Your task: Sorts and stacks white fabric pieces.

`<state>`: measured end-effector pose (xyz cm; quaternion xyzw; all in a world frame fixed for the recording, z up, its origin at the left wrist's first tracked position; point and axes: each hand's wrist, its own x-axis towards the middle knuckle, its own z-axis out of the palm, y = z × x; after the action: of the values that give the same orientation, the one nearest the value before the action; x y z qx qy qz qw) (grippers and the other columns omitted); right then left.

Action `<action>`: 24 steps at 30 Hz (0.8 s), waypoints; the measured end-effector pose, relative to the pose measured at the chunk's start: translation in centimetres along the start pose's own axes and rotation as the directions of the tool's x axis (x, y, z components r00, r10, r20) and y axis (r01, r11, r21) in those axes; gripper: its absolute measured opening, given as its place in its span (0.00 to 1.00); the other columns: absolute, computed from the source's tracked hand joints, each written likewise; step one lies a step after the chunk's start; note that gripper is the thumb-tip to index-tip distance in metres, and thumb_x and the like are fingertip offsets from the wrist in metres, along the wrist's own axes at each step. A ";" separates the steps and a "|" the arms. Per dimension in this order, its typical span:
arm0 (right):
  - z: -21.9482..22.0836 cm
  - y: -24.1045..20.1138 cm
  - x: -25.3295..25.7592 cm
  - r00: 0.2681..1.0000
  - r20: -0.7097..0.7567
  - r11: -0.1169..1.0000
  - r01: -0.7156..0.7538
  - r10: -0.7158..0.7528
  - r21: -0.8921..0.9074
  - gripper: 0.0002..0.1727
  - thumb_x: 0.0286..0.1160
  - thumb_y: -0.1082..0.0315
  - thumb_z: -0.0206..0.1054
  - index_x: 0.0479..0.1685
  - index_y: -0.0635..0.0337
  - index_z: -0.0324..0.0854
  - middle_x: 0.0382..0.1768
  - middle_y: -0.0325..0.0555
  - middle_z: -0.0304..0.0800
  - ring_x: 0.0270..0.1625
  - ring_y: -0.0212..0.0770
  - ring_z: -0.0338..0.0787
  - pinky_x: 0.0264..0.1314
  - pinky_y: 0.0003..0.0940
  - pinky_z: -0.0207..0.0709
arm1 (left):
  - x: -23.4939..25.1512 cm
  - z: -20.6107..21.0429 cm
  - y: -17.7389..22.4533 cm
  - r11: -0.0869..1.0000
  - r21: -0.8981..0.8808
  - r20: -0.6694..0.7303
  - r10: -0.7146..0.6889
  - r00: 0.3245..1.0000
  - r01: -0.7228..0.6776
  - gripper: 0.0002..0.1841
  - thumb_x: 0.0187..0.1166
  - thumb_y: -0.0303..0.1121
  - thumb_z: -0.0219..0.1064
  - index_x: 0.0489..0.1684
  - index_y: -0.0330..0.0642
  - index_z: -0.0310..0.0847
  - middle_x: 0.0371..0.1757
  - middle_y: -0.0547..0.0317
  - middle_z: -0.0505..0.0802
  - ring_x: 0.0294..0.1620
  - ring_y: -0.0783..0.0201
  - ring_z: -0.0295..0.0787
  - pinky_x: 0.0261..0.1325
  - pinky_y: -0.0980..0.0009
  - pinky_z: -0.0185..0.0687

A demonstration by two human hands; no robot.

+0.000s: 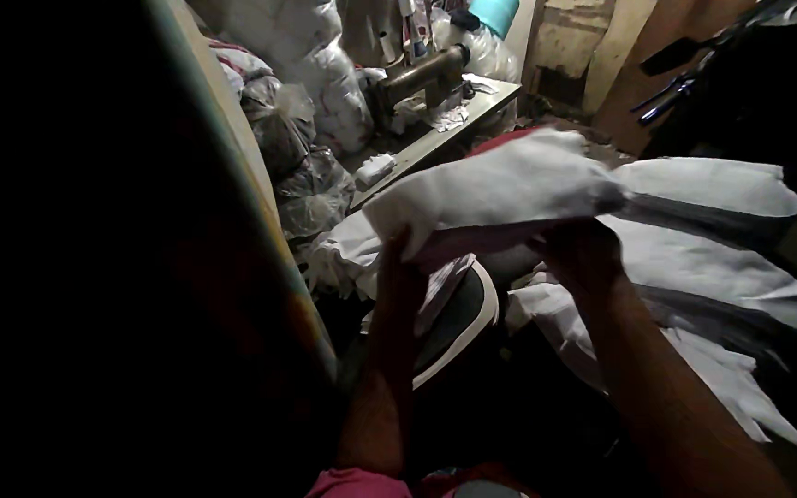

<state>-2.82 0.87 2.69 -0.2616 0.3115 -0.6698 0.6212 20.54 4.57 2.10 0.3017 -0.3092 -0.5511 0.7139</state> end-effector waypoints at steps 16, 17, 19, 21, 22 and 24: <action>-13.0 -8.1 -7.0 0.978 0.002 0.520 0.112 -0.208 -0.847 0.21 0.87 0.65 0.54 0.74 0.64 0.73 0.67 0.50 0.84 0.62 0.38 0.88 0.65 0.38 0.83 | 1.4 -3.9 -2.1 0.972 0.147 -0.453 -0.101 0.886 0.186 0.12 0.89 0.45 0.57 0.49 0.48 0.79 0.33 0.61 0.90 0.31 0.67 0.89 0.33 0.68 0.87; -14.1 -8.4 -8.1 0.965 -0.016 0.493 0.120 -0.262 -0.862 0.21 0.86 0.65 0.54 0.73 0.66 0.73 0.65 0.50 0.85 0.60 0.35 0.88 0.64 0.35 0.83 | 1.4 -4.1 -1.9 0.977 0.139 -0.431 -0.089 0.898 0.163 0.12 0.89 0.45 0.55 0.47 0.49 0.79 0.32 0.62 0.90 0.30 0.68 0.88 0.31 0.69 0.87; -16.3 -8.8 -10.3 0.940 -0.053 0.419 0.100 -0.337 -0.903 0.23 0.86 0.64 0.56 0.72 0.70 0.73 0.65 0.56 0.84 0.62 0.36 0.87 0.65 0.32 0.82 | 1.3 -5.2 -2.0 0.976 0.155 -0.437 -0.072 0.897 0.154 0.14 0.90 0.47 0.51 0.47 0.49 0.77 0.32 0.62 0.89 0.30 0.68 0.87 0.32 0.68 0.86; -18.4 -8.8 -12.4 0.933 -0.077 0.258 0.017 -0.350 -0.966 0.27 0.84 0.59 0.59 0.73 0.71 0.74 0.69 0.63 0.82 0.68 0.46 0.85 0.69 0.40 0.80 | 0.7 -6.4 -2.7 0.961 0.194 -0.502 -0.076 0.861 0.198 0.17 0.91 0.48 0.50 0.54 0.45 0.76 0.37 0.58 0.89 0.37 0.64 0.89 0.40 0.62 0.88; -19.2 -8.8 -13.4 0.937 -0.094 0.167 -0.038 -0.338 -0.985 0.29 0.82 0.57 0.62 0.74 0.70 0.75 0.70 0.68 0.81 0.70 0.57 0.82 0.72 0.50 0.77 | 0.4 -6.9 -3.1 0.948 0.223 -0.533 -0.075 0.843 0.225 0.19 0.91 0.49 0.49 0.59 0.45 0.75 0.41 0.57 0.89 0.40 0.63 0.89 0.43 0.59 0.88; -19.7 -8.4 -14.9 0.943 -0.109 0.030 -0.105 -0.314 -0.994 0.32 0.78 0.53 0.67 0.74 0.70 0.77 0.70 0.74 0.78 0.73 0.73 0.76 0.75 0.67 0.67 | 0.2 -8.1 -3.9 0.923 0.304 -0.550 -0.033 0.834 0.237 0.23 0.91 0.49 0.50 0.76 0.46 0.68 0.54 0.54 0.89 0.50 0.61 0.89 0.52 0.57 0.88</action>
<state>-21.60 17.84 -3.71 -0.5355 0.7569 -0.3399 0.1577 24.50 4.32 -5.95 0.5900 -0.1707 -0.4287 0.6625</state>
